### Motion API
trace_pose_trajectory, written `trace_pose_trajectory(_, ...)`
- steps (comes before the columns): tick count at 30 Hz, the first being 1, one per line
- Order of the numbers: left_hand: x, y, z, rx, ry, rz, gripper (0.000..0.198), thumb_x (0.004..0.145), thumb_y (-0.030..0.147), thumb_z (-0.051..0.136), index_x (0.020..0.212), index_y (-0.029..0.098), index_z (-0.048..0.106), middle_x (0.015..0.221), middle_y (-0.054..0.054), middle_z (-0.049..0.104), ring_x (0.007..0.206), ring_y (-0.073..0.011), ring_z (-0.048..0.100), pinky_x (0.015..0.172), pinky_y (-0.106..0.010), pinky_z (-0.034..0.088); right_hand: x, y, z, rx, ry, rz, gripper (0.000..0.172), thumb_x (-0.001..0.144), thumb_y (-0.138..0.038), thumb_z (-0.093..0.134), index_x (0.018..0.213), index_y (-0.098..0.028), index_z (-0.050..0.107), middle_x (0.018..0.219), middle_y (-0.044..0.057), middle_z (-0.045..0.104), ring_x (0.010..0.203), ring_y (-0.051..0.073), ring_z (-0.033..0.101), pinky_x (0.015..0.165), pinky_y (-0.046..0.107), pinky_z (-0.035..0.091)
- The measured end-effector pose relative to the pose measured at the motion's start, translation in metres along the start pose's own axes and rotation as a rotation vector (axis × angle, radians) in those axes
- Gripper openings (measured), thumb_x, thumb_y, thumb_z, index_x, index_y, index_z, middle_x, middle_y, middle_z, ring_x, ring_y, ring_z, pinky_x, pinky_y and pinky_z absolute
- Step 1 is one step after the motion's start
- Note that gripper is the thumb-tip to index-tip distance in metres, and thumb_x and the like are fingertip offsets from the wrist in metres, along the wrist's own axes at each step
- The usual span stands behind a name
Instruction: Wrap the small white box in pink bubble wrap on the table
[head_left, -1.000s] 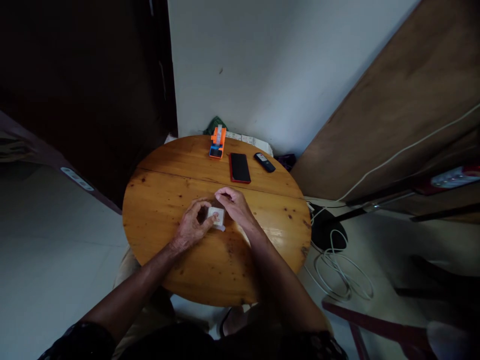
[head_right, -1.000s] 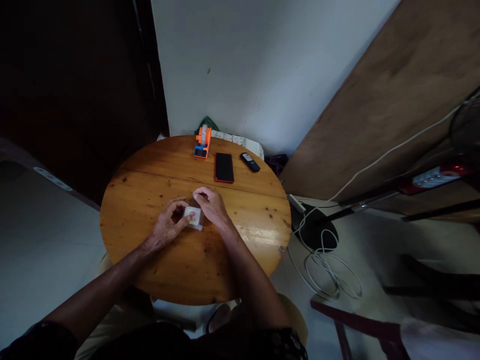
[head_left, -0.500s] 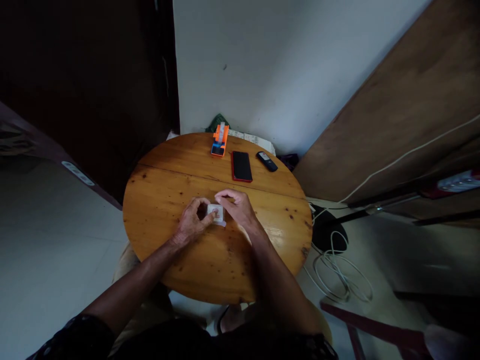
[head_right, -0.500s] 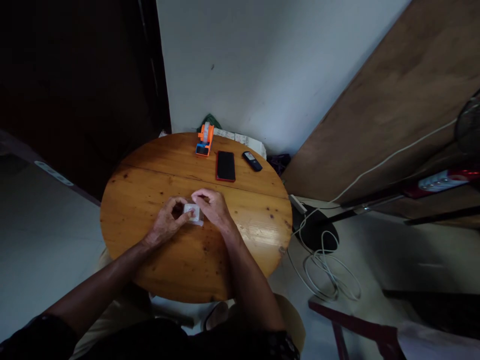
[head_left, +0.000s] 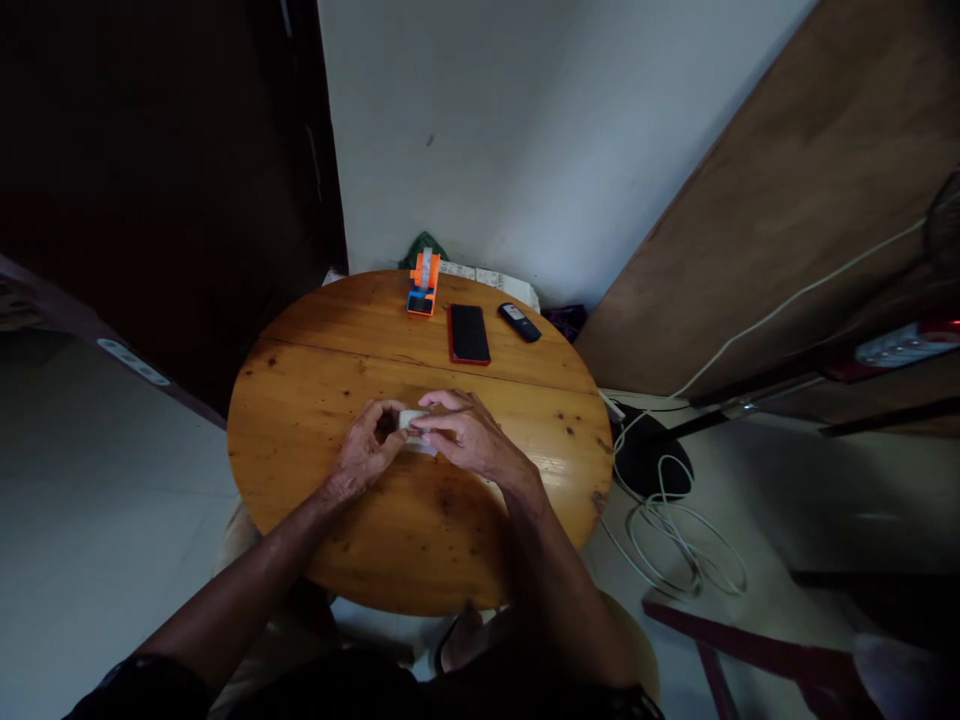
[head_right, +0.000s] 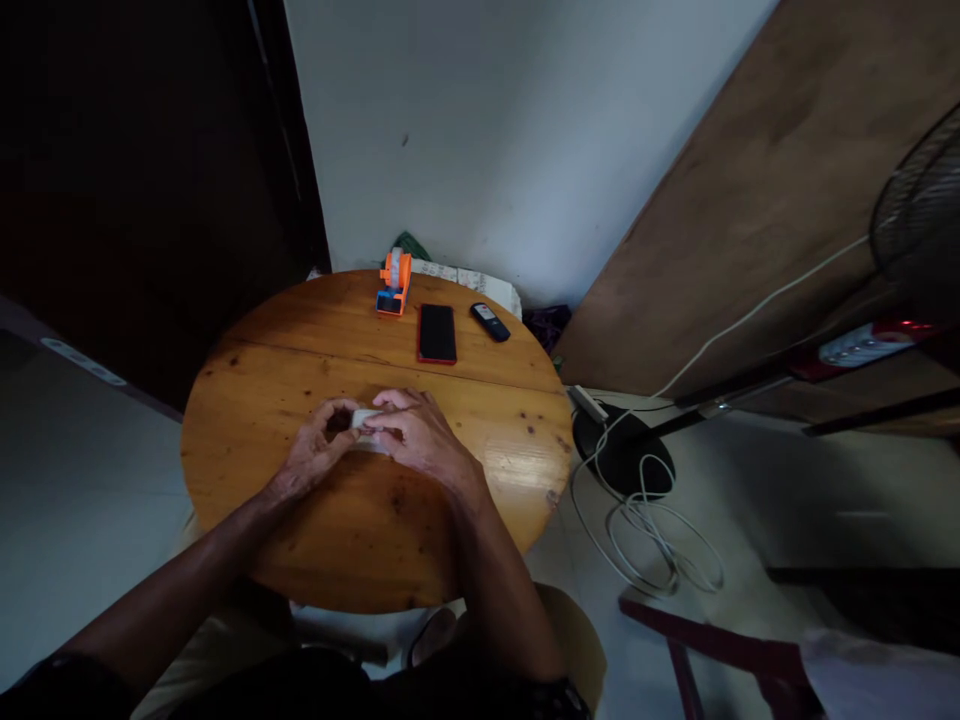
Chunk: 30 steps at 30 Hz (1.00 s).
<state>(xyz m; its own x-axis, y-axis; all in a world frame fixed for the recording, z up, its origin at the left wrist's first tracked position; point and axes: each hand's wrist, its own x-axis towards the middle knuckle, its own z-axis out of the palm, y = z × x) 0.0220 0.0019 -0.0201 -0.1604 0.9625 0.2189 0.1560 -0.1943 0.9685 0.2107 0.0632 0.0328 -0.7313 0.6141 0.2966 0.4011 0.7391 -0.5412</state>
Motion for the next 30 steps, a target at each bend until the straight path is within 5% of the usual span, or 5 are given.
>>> trace_pose_trajectory(8, 0.003, -0.006, 0.001, 0.065, 0.020, -0.012, 0.030, 0.077, 0.031, 0.066, 0.105, 0.019, 0.062, 0.101, -0.005, 0.063, 0.092, -0.0167, 0.061, 0.086, -0.030, 0.051, 0.004, 0.003, -0.006, 0.258, 0.041, 0.000, 0.017, 0.087, -0.027, 0.064, 0.093, -0.027, 0.081, 0.124, 0.006, 0.067, 0.114, 0.023, 0.062, 0.104, 0.042, 0.045)
trace_pose_trajectory(17, 0.006, -0.006, 0.001, -0.021, 0.033, -0.037, 0.041, 0.072, 0.034, 0.070, 0.109, 0.019, 0.061, 0.107, -0.007, 0.061, 0.093, -0.0179, 0.063, 0.087, -0.033, 0.052, 0.007, 0.029, -0.013, 0.440, 0.636, 0.427, 0.026, 0.082, -0.043, 0.062, 0.086, -0.021, 0.074, 0.111, 0.009, 0.072, 0.102, 0.025, 0.065, 0.091, 0.041, 0.048)
trace_pose_trajectory(23, 0.017, 0.006, -0.022, 0.067, -0.021, -0.103, 0.056, 0.067, 0.033, 0.073, 0.121, 0.021, 0.063, 0.116, -0.009, 0.063, 0.105, -0.0228, 0.061, 0.090, -0.036, 0.051, 0.011, 0.051, -0.025, 0.316, 0.586, 0.507, 0.027, 0.080, -0.038, 0.060, 0.093, -0.019, 0.074, 0.112, 0.009, 0.072, 0.103, 0.024, 0.065, 0.091, 0.038, 0.049)
trace_pose_trajectory(27, 0.054, 0.021, -0.034, -0.015, -0.019, -0.100, 0.047, 0.068, 0.031, 0.072, 0.114, 0.021, 0.067, 0.116, -0.008, 0.067, 0.111, -0.0244, 0.060, 0.094, -0.038, 0.049, 0.032, 0.075, -0.034, 0.061, 0.494, 0.624, 0.033, 0.077, -0.035, 0.064, 0.104, -0.016, 0.071, 0.116, 0.013, 0.070, 0.111, 0.027, 0.063, 0.099, 0.042, 0.047)
trace_pose_trajectory(30, 0.087, 0.021, -0.021, -0.184, -0.044, -0.188, 0.039, 0.065, 0.029, 0.072, 0.102, 0.019, 0.069, 0.104, -0.005, 0.070, 0.103, -0.0217, 0.062, 0.097, -0.038, 0.048, 0.052, 0.085, -0.030, -0.128, 0.421, 0.755, 0.053, 0.074, -0.045, 0.073, 0.118, -0.018, 0.064, 0.123, 0.015, 0.066, 0.119, 0.032, 0.059, 0.104, 0.047, 0.043)
